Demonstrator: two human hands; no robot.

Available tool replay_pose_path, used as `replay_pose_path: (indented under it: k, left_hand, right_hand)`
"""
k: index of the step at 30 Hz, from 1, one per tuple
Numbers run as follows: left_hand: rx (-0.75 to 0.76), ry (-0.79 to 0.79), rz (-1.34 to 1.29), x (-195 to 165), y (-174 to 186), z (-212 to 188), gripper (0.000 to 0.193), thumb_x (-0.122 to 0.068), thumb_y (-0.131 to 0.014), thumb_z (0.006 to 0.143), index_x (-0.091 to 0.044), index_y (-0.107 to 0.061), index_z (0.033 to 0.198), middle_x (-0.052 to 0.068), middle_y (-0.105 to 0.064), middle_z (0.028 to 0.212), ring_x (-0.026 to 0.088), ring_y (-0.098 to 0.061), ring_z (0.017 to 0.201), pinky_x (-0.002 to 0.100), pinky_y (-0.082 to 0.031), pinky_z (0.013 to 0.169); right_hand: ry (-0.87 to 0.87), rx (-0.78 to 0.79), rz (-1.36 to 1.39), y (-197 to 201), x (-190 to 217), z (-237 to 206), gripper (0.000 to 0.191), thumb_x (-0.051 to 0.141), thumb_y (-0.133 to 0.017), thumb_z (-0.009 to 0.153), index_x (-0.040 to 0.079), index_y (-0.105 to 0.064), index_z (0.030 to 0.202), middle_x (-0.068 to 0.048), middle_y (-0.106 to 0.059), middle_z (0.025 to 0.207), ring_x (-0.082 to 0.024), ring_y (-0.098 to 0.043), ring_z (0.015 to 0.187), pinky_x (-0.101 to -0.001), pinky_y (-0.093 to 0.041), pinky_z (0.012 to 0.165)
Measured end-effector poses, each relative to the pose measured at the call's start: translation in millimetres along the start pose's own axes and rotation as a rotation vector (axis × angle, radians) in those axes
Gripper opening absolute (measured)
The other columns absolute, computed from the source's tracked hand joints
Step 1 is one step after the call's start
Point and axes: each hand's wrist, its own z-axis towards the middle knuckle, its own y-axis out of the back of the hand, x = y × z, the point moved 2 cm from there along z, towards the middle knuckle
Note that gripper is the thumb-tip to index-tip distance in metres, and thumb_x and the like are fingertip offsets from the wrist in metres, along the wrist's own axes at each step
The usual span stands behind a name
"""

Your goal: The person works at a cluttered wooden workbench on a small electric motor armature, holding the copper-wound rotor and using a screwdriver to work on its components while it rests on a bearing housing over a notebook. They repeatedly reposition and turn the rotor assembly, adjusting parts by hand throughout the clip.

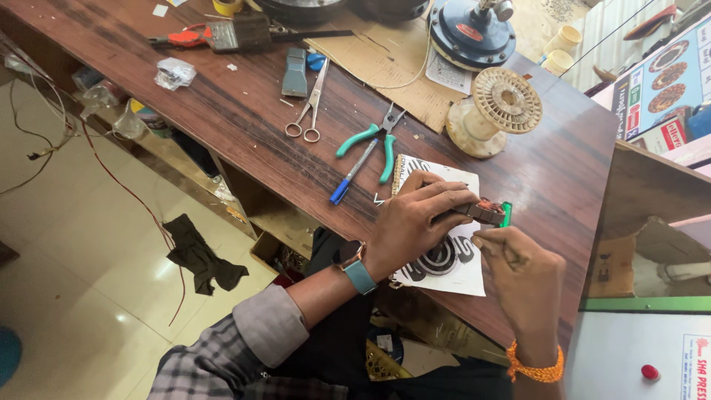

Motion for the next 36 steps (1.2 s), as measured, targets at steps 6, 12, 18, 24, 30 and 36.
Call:
replay_pose_path:
  k: [6,12,18,24,30,36]
  left_hand:
    - [0.050,-0.055,-0.019,8,-2,-2,0.041,-0.024,-0.080,0.090,-0.022,-0.068,0.129,-0.003,-0.070,0.128,0.023,-0.062,0.121,0.038,-0.058,0.100]
    - [0.111,-0.472,0.331,17,10,-16,0.038,-0.024,-0.073,0.095,-0.035,-0.064,0.129,-0.002,-0.049,0.149,0.025,-0.055,0.137,0.045,-0.056,0.106]
    - [0.070,-0.503,0.330,21,11,-18,0.014,-0.029,-0.073,0.095,-0.023,-0.067,0.106,-0.002,-0.052,0.150,0.025,-0.057,0.137,0.039,-0.057,0.102]
    - [0.032,-0.220,-0.003,25,6,-13,0.024,-0.014,-0.077,0.097,-0.002,-0.058,0.088,0.010,-0.047,0.159,0.019,-0.068,0.124,0.030,-0.064,0.089]
    - [-0.073,-0.112,-0.112,16,4,-14,0.019,-0.007,-0.077,0.091,0.000,-0.059,0.089,0.012,-0.043,0.162,0.023,-0.066,0.131,0.032,-0.064,0.093]
    - [-0.117,-0.032,-0.069,10,1,-14,0.020,-0.008,-0.078,0.091,-0.001,-0.059,0.088,0.011,-0.046,0.160,0.023,-0.070,0.120,0.033,-0.064,0.087]
  right_hand:
    - [0.265,-0.024,-0.024,-25,-20,-9,0.013,0.009,-0.075,0.091,0.005,-0.078,0.102,-0.005,-0.074,0.074,-0.005,-0.061,0.058,-0.0259,-0.047,0.052]
    - [0.341,-0.007,-0.069,-31,-36,-24,0.010,0.009,-0.077,0.087,0.006,-0.078,0.096,-0.010,-0.074,0.075,-0.011,-0.066,0.057,-0.0277,-0.050,0.055]
    - [0.472,0.023,0.022,-12,-31,-28,0.012,0.014,-0.073,0.093,0.007,-0.076,0.103,-0.007,-0.077,0.090,-0.008,-0.073,0.070,-0.0238,-0.057,0.060]
    - [0.292,-0.048,-0.143,7,-7,-5,0.015,0.016,-0.075,0.092,0.009,-0.079,0.105,-0.002,-0.072,0.067,-0.004,-0.057,0.050,-0.0249,-0.038,0.044]
    - [0.192,-0.082,-0.176,10,22,31,0.017,0.019,-0.079,0.094,0.006,-0.080,0.105,-0.005,-0.048,0.056,-0.008,-0.039,0.052,-0.0300,-0.030,0.048]
    - [0.158,0.019,-0.229,-4,33,69,0.018,0.021,-0.079,0.091,0.007,-0.081,0.101,-0.005,-0.045,0.054,-0.011,-0.042,0.050,-0.0333,-0.036,0.048]
